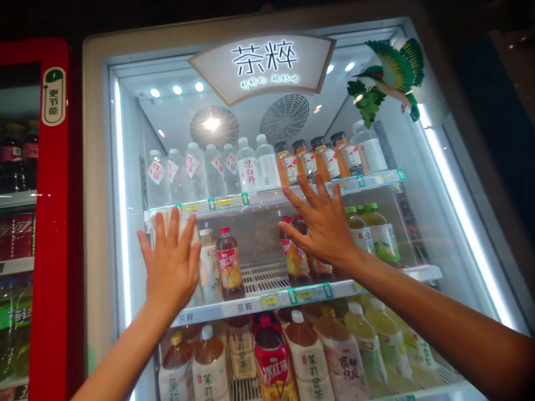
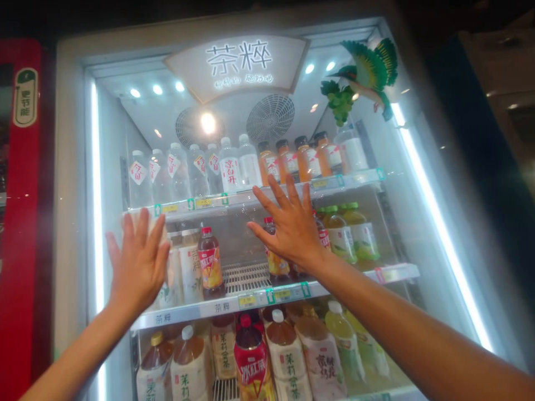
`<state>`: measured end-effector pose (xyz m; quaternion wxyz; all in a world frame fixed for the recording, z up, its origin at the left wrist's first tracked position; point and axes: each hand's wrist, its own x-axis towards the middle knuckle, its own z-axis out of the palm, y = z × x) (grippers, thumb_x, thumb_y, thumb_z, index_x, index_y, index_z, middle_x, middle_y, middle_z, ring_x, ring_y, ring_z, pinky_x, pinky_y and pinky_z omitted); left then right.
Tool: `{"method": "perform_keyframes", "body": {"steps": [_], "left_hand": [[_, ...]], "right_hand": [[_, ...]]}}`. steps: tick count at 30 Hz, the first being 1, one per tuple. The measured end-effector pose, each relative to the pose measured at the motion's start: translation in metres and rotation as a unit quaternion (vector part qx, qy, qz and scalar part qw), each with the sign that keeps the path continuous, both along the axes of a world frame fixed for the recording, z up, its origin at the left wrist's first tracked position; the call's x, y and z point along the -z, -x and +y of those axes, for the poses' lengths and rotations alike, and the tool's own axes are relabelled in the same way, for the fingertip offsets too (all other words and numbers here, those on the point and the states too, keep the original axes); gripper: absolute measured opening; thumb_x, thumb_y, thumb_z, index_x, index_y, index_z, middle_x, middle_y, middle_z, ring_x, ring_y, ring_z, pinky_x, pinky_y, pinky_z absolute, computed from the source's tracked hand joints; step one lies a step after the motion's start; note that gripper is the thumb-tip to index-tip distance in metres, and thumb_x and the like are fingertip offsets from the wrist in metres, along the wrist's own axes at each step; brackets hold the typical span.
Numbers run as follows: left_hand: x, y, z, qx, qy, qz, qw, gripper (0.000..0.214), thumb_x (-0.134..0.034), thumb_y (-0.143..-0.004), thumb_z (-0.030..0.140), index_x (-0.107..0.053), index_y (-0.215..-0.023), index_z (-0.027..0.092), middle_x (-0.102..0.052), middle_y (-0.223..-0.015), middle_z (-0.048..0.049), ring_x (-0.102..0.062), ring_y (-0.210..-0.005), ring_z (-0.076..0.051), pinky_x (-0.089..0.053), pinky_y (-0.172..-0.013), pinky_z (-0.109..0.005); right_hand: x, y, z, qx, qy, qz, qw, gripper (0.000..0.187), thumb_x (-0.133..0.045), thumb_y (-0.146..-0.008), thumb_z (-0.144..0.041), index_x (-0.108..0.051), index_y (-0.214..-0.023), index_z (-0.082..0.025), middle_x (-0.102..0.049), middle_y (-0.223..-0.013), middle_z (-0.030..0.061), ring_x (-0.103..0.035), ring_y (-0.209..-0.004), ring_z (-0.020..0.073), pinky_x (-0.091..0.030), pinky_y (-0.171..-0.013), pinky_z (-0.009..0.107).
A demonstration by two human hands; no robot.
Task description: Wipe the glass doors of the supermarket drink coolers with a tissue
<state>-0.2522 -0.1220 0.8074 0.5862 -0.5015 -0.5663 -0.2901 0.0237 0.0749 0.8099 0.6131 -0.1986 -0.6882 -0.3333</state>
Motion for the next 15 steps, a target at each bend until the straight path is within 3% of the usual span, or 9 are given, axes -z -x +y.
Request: {"method": "perform_keyframes", "body": {"steps": [3,8,13,15], "left_hand": [[0.018,0.010,-0.005,0.006,0.040,0.071,0.997,0.067,-0.040,-0.103,0.039,-0.008,-0.163,0.042,-0.013,-0.173,0.0014,-0.006,-0.160,-0.033,0.001,-0.128,-0.068],[-0.004,0.023,-0.012,0.008,0.010,-0.009,1.000,0.063,-0.037,-0.105,0.042,-0.013,-0.163,0.041,-0.010,-0.174,-0.0010,-0.005,-0.160,-0.038,-0.001,-0.125,-0.075],[0.031,0.010,-0.009,0.023,0.023,0.067,0.997,0.070,-0.044,-0.103,0.032,-0.009,-0.163,0.041,-0.015,-0.173,-0.0015,-0.008,-0.160,-0.035,-0.002,-0.127,-0.069],[0.035,0.005,-0.006,0.020,0.029,0.090,0.995,0.071,-0.045,-0.102,0.028,-0.010,-0.163,0.041,-0.020,-0.172,-0.0026,-0.010,-0.160,-0.033,-0.002,-0.127,-0.068]], "right_hand": [[0.000,0.001,0.003,0.009,0.000,-0.004,1.000,0.075,-0.044,-0.099,-0.066,-0.021,-0.163,-0.036,-0.013,-0.174,0.0020,-0.008,-0.160,0.0388,-0.011,-0.123,0.073],[0.007,0.000,0.002,0.013,0.002,0.000,1.000,0.074,-0.045,-0.099,-0.065,-0.024,-0.163,-0.034,-0.013,-0.174,0.0030,-0.007,-0.160,0.0378,-0.009,-0.125,0.070],[0.022,-0.001,-0.005,0.014,0.018,0.004,1.000,0.071,-0.046,-0.101,-0.059,-0.023,-0.163,-0.033,-0.014,-0.174,0.0045,-0.006,-0.161,0.0350,-0.010,-0.126,0.069],[0.024,-0.001,-0.006,0.018,0.020,0.002,1.000,0.072,-0.048,-0.101,-0.056,-0.020,-0.164,-0.034,-0.014,-0.174,0.0043,-0.005,-0.161,0.0347,-0.011,-0.126,0.069]]}}
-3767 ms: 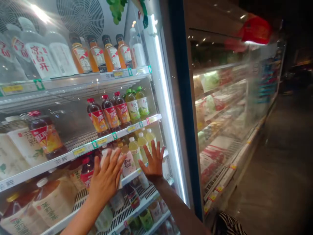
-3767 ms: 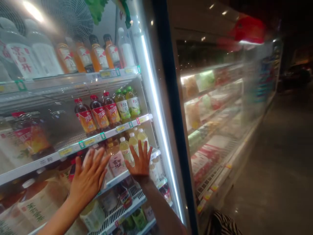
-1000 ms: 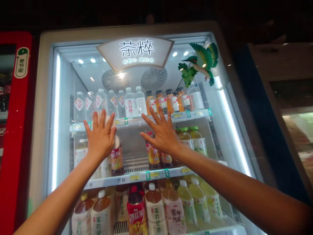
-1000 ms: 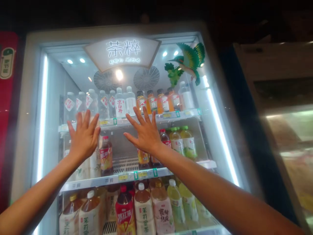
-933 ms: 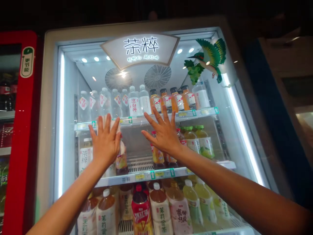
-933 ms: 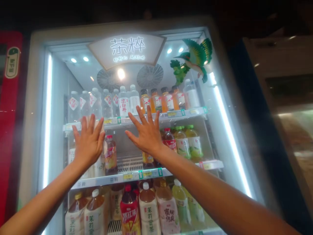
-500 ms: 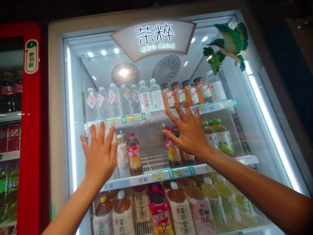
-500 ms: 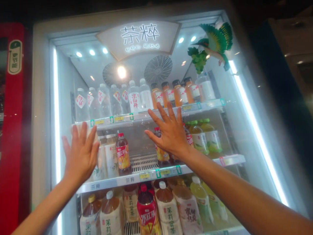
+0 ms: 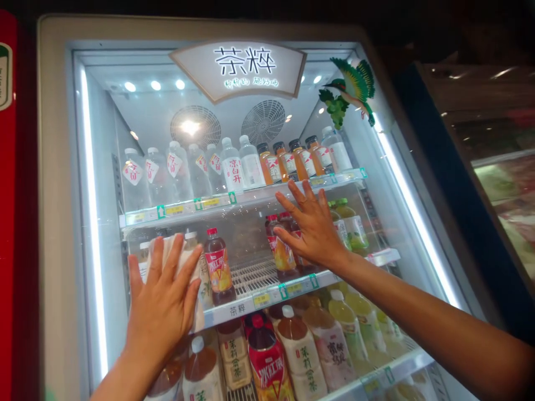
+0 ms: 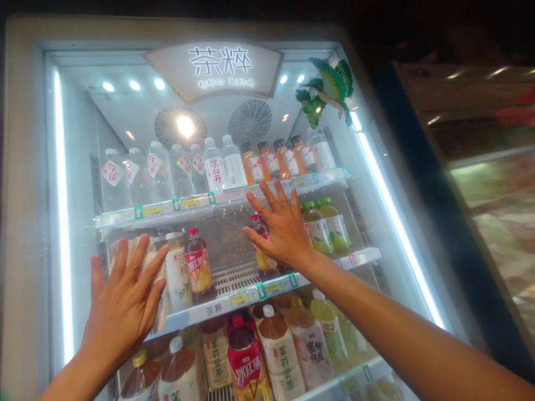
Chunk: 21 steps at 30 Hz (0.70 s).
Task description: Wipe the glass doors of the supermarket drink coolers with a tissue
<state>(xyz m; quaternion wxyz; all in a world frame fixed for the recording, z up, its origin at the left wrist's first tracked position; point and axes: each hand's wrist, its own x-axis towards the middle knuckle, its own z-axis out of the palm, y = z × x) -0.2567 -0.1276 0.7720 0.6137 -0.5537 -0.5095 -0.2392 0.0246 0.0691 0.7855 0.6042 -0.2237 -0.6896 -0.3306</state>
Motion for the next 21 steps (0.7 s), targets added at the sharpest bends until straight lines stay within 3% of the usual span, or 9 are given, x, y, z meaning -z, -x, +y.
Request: {"method": "perform_keyframes", "body": {"steps": [4,8,10,15,21], "left_hand": [[-0.002,-0.015,0.013,0.007,-0.037,-0.042,0.998,0.067,-0.046,-0.103,0.032,-0.015,-0.163,0.037,-0.020,-0.172,-0.0065,-0.007,-0.160,-0.035,-0.002,-0.125,-0.071],[0.035,-0.043,0.028,0.059,-0.007,-0.012,0.998,0.067,-0.047,-0.102,0.038,-0.020,-0.163,0.033,-0.018,-0.172,-0.0036,-0.004,-0.161,-0.030,0.002,-0.130,-0.059],[0.045,-0.056,0.034,0.074,0.018,0.011,0.997,0.066,-0.047,-0.102,0.039,-0.022,-0.162,0.033,-0.022,-0.172,-0.0021,-0.006,-0.161,-0.028,0.003,-0.131,-0.055],[0.032,-0.081,0.052,0.042,-0.046,-0.062,0.996,0.065,-0.048,-0.101,0.032,-0.024,-0.162,0.032,-0.021,-0.171,-0.0053,-0.003,-0.161,-0.031,0.004,-0.128,-0.064],[0.093,-0.122,0.068,0.048,0.021,-0.067,0.996,0.070,-0.052,-0.100,0.034,-0.021,-0.162,0.033,-0.018,-0.171,-0.0020,-0.001,-0.161,-0.028,0.005,-0.130,-0.059]], "right_hand": [[0.008,-0.001,0.001,0.017,-0.007,-0.003,1.000,0.079,-0.051,-0.100,-0.053,-0.012,-0.165,-0.035,-0.009,-0.175,0.0030,-0.006,-0.161,0.0351,-0.013,-0.126,0.069],[0.020,-0.004,0.000,0.022,-0.012,-0.006,1.000,0.081,-0.051,-0.100,-0.054,-0.008,-0.166,-0.034,-0.007,-0.175,0.0026,-0.006,-0.161,0.0344,-0.015,-0.126,0.067],[0.024,-0.006,-0.001,0.013,-0.008,-0.011,1.000,0.080,-0.050,-0.100,-0.055,-0.010,-0.165,-0.033,-0.007,-0.175,0.0032,-0.005,-0.161,0.0341,-0.014,-0.126,0.067],[0.031,-0.009,-0.004,0.001,0.001,-0.013,1.000,0.081,-0.052,-0.099,-0.056,-0.011,-0.165,-0.033,-0.009,-0.175,0.0035,-0.004,-0.161,0.0343,-0.011,-0.127,0.067],[0.080,-0.007,-0.015,-0.024,0.057,0.028,0.998,0.076,-0.050,-0.102,-0.044,-0.009,-0.166,-0.034,-0.012,-0.174,0.0044,-0.007,-0.161,0.0328,-0.014,-0.127,0.065]]}}
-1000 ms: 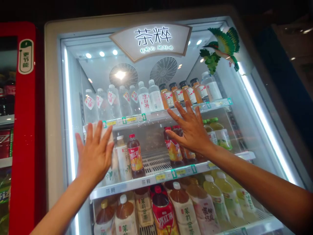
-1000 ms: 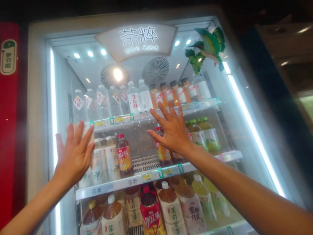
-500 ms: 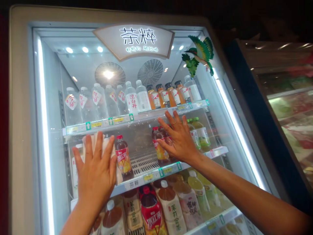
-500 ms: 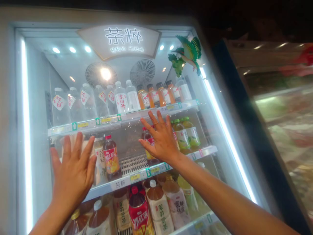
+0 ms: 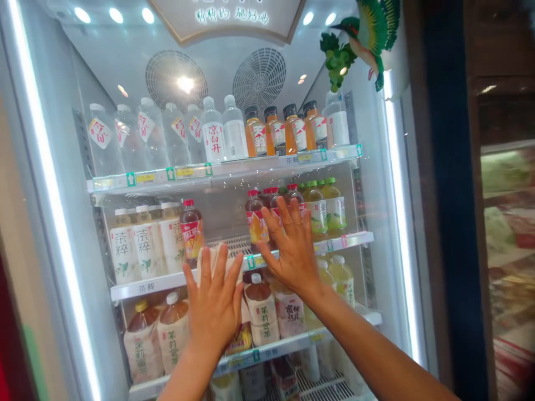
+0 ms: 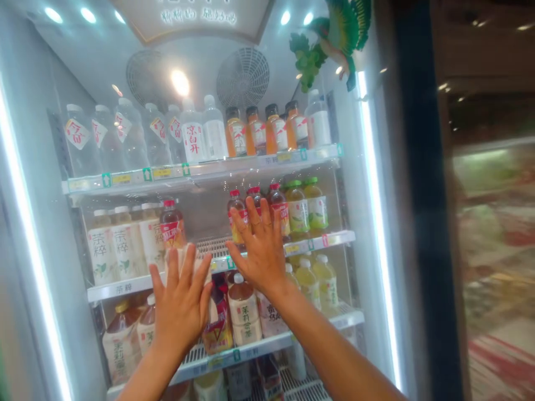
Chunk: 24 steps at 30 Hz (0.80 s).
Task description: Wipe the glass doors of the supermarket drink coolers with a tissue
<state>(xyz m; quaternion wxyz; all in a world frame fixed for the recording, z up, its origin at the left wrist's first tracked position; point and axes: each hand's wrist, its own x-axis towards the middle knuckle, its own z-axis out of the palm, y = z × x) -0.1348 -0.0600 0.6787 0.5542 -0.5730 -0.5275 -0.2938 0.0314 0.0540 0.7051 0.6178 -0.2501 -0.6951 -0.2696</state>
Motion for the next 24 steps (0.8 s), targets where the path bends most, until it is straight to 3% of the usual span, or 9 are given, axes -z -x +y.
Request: {"method": "perform_keyframes", "body": {"steps": [6,10,12,16,18,19,22,24], "left_hand": [[-0.007,-0.022,0.016,-0.010,-0.043,-0.058,0.997,0.069,-0.050,-0.100,0.032,-0.019,-0.162,0.033,-0.015,-0.172,-0.0045,0.004,-0.161,-0.030,0.006,-0.126,-0.067],[0.041,-0.027,0.012,-0.012,-0.012,-0.062,0.998,0.070,-0.051,-0.099,0.032,-0.019,-0.162,0.034,-0.014,-0.172,-0.0021,0.002,-0.161,-0.027,0.007,-0.128,-0.062],[0.051,-0.029,0.010,-0.006,0.003,-0.051,0.999,0.071,-0.053,-0.099,0.033,-0.021,-0.161,0.036,-0.015,-0.171,0.0001,0.000,-0.161,-0.025,0.007,-0.129,-0.059],[0.019,-0.035,0.019,-0.013,-0.017,-0.041,0.999,0.071,-0.053,-0.099,0.032,-0.021,-0.161,0.034,-0.014,-0.172,-0.0028,0.003,-0.161,-0.029,0.008,-0.127,-0.065],[0.019,-0.038,0.022,-0.016,-0.018,-0.046,0.999,0.072,-0.054,-0.098,0.032,-0.020,-0.162,0.032,-0.014,-0.172,-0.0045,0.005,-0.160,-0.030,0.008,-0.126,-0.066],[0.030,-0.039,0.021,-0.014,-0.007,-0.047,0.999,0.072,-0.055,-0.098,0.032,-0.020,-0.162,0.033,-0.015,-0.171,-0.0044,0.005,-0.160,-0.029,0.008,-0.126,-0.065],[0.083,-0.042,0.012,-0.001,0.040,-0.052,0.998,0.076,-0.059,-0.096,0.032,-0.019,-0.161,0.036,-0.024,-0.169,-0.0023,0.000,-0.161,-0.025,0.006,-0.129,-0.060],[0.101,-0.043,0.009,-0.001,0.050,-0.062,0.997,0.077,-0.061,-0.096,0.031,-0.020,-0.161,0.037,-0.028,-0.167,-0.0031,-0.001,-0.161,-0.025,0.006,-0.128,-0.061]], "right_hand": [[0.021,0.004,-0.004,0.016,0.025,0.023,0.999,0.071,-0.048,-0.104,-0.043,-0.014,-0.165,-0.033,-0.013,-0.174,0.0049,-0.004,-0.161,0.0318,-0.012,-0.127,0.068],[0.040,-0.004,-0.004,-0.001,0.042,0.015,0.999,0.071,-0.048,-0.104,-0.042,-0.012,-0.165,-0.035,-0.010,-0.174,0.0034,-0.007,-0.161,0.0304,-0.008,-0.128,0.066],[0.051,-0.009,-0.004,-0.014,0.048,0.010,0.999,0.072,-0.050,-0.104,-0.041,-0.012,-0.165,-0.036,-0.009,-0.174,0.0029,-0.008,-0.161,0.0300,-0.007,-0.128,0.065],[0.066,-0.013,-0.004,-0.022,0.054,0.013,0.998,0.074,-0.052,-0.103,-0.040,-0.010,-0.165,-0.038,-0.006,-0.174,0.0016,-0.008,-0.161,0.0299,-0.007,-0.128,0.065],[0.075,-0.016,-0.002,-0.019,0.060,0.013,0.998,0.074,-0.052,-0.103,-0.040,-0.010,-0.165,-0.037,-0.005,-0.174,0.0016,-0.007,-0.161,0.0297,-0.007,-0.128,0.064],[0.082,-0.018,-0.001,-0.019,0.061,0.013,0.998,0.075,-0.053,-0.103,-0.040,-0.011,-0.165,-0.037,-0.005,-0.174,0.0017,-0.007,-0.161,0.0297,-0.007,-0.128,0.064],[0.105,-0.025,0.004,-0.014,0.055,0.011,0.998,0.076,-0.055,-0.102,-0.037,-0.012,-0.165,-0.035,-0.005,-0.174,0.0021,-0.006,-0.161,0.0302,-0.008,-0.129,0.062],[0.119,-0.030,0.007,-0.008,0.053,0.006,0.999,0.078,-0.055,-0.100,-0.034,-0.012,-0.165,-0.034,-0.004,-0.174,0.0024,-0.007,-0.161,0.0306,-0.008,-0.129,0.063]]}}
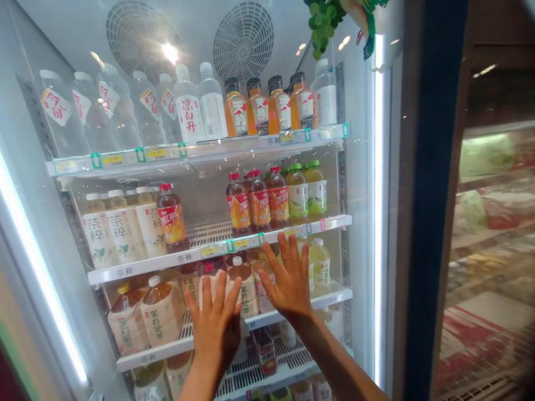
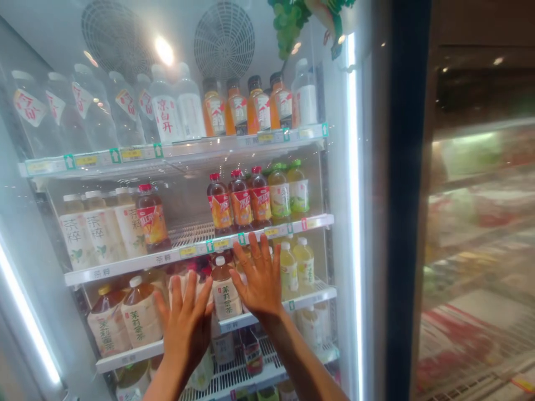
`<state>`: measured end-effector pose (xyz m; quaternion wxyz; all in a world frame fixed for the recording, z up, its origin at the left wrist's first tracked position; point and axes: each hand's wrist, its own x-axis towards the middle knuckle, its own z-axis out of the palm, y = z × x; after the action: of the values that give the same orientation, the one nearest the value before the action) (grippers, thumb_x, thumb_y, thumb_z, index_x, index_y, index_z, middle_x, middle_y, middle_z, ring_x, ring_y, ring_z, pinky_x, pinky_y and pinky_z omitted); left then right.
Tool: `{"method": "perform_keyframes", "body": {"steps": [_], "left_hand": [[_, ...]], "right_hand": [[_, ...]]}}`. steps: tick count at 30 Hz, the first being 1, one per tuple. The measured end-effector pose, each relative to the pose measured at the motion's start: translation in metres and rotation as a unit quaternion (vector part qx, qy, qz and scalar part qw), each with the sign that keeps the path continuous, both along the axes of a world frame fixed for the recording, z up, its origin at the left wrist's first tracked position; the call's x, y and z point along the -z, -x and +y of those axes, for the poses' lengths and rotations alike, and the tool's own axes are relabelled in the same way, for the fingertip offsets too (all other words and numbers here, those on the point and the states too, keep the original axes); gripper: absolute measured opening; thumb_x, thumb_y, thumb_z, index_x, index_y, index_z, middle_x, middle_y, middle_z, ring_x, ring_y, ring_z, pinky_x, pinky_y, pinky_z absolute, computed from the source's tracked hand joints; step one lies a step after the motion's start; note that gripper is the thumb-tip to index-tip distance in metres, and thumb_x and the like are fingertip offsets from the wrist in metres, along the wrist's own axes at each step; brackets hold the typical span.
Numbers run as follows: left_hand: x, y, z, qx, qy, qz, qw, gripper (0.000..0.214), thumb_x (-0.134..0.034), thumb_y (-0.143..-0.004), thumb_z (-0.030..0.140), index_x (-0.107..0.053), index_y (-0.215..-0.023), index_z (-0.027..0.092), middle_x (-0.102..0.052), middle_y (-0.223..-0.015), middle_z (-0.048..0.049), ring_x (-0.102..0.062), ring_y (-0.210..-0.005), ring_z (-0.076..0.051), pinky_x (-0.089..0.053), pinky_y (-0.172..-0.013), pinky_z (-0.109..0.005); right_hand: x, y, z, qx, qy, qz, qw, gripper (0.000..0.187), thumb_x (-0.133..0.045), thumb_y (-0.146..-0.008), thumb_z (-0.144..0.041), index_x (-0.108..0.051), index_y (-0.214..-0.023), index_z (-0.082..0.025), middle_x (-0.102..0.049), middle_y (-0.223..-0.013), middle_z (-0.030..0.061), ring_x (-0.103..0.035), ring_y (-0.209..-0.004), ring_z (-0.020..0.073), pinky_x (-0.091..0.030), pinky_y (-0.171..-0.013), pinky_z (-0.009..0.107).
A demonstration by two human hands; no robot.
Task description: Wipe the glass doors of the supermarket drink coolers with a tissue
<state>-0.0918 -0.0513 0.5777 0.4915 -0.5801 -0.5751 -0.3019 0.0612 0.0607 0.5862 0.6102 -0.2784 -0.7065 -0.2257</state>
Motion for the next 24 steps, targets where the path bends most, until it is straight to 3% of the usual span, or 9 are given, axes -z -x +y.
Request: {"method": "perform_keyframes", "body": {"steps": [2,5,6,8,12,14,17,19,24], "left_hand": [[-0.012,-0.003,0.003,-0.003,0.001,-0.003,1.000,0.075,-0.059,-0.096,0.031,-0.021,-0.160,0.037,-0.028,-0.168,-0.0034,0.000,-0.160,-0.026,0.006,-0.127,-0.064],[-0.048,-0.009,0.014,0.001,-0.019,-0.001,1.000,0.072,-0.055,-0.098,0.031,-0.021,-0.161,0.036,-0.021,-0.170,-0.0042,0.002,-0.160,-0.028,0.007,-0.125,-0.069],[-0.050,-0.011,0.016,0.001,-0.023,-0.003,1.000,0.072,-0.055,-0.098,0.032,-0.020,-0.161,0.035,-0.021,-0.170,-0.0048,0.002,-0.160,-0.029,0.008,-0.125,-0.069],[-0.032,-0.010,0.014,0.000,-0.011,-0.006,1.000,0.073,-0.055,-0.098,0.029,-0.019,-0.161,0.035,-0.026,-0.168,-0.0049,-0.001,-0.160,-0.028,0.008,-0.125,-0.068],[0.029,-0.001,-0.001,0.001,0.024,-0.002,1.000,0.077,-0.056,-0.096,0.022,-0.018,-0.161,0.039,-0.042,-0.161,-0.0029,-0.005,-0.160,-0.021,0.007,-0.129,-0.061],[0.026,0.002,-0.004,-0.009,0.018,-0.012,1.000,0.077,-0.057,-0.096,0.023,-0.018,-0.161,0.039,-0.041,-0.162,-0.0042,-0.004,-0.160,-0.023,0.008,-0.127,-0.064],[-0.010,0.005,0.000,-0.023,-0.019,-0.030,0.999,0.078,-0.058,-0.097,0.027,-0.017,-0.162,0.036,-0.032,-0.166,-0.0073,-0.001,-0.160,-0.027,0.009,-0.124,-0.070],[-0.018,0.011,-0.001,-0.027,-0.036,-0.033,0.998,0.077,-0.057,-0.098,0.028,-0.015,-0.162,0.034,-0.025,-0.169,-0.0081,-0.001,-0.160,-0.028,0.010,-0.123,-0.071],[0.029,0.043,-0.031,-0.070,-0.010,-0.015,0.997,0.084,-0.056,-0.095,0.015,-0.009,-0.163,0.033,-0.009,-0.171,-0.0056,0.003,-0.160,-0.027,0.008,-0.126,-0.067]], "right_hand": [[0.009,-0.003,0.001,0.007,0.004,-0.002,1.000,0.079,-0.055,-0.100,-0.032,-0.012,-0.165,-0.034,-0.004,-0.174,0.0027,-0.007,-0.161,0.0312,-0.009,-0.128,0.064],[0.015,-0.003,0.002,0.015,0.012,0.002,1.000,0.080,-0.056,-0.099,-0.031,-0.011,-0.165,-0.034,-0.005,-0.174,0.0043,-0.008,-0.160,0.0327,-0.012,-0.127,0.067],[0.015,-0.002,0.002,0.017,0.014,0.001,1.000,0.081,-0.056,-0.098,-0.031,-0.011,-0.165,-0.033,-0.006,-0.174,0.0049,-0.009,-0.160,0.0332,-0.013,-0.127,0.067],[0.017,-0.001,0.003,0.021,0.015,0.003,1.000,0.082,-0.057,-0.097,-0.031,-0.011,-0.166,-0.033,-0.007,-0.174,0.0057,-0.010,-0.160,0.0340,-0.015,-0.127,0.068],[0.022,-0.001,0.006,0.024,0.000,0.012,1.000,0.083,-0.058,-0.096,-0.029,-0.013,-0.166,-0.032,-0.009,-0.174,0.0060,-0.014,-0.159,0.0350,-0.018,-0.126,0.068],[0.024,0.000,0.007,0.027,-0.009,0.018,0.999,0.083,-0.058,-0.095,-0.029,-0.014,-0.166,-0.032,-0.010,-0.173,0.0056,-0.015,-0.159,0.0350,-0.018,-0.126,0.068],[0.024,0.000,0.008,0.026,-0.018,0.025,0.999,0.080,-0.057,-0.096,-0.030,-0.016,-0.165,-0.032,-0.008,-0.174,0.0040,-0.014,-0.160,0.0328,-0.016,-0.127,0.066],[0.024,0.000,0.008,0.017,-0.023,0.030,0.999,0.077,-0.055,-0.098,-0.030,-0.017,-0.165,-0.033,-0.008,-0.174,0.0023,-0.013,-0.160,0.0310,-0.014,-0.128,0.064],[0.022,-0.003,0.008,0.003,-0.014,0.032,0.999,0.076,-0.054,-0.098,-0.029,-0.017,-0.164,-0.037,-0.009,-0.174,0.0006,-0.014,-0.160,0.0317,-0.016,-0.127,0.067]]}}
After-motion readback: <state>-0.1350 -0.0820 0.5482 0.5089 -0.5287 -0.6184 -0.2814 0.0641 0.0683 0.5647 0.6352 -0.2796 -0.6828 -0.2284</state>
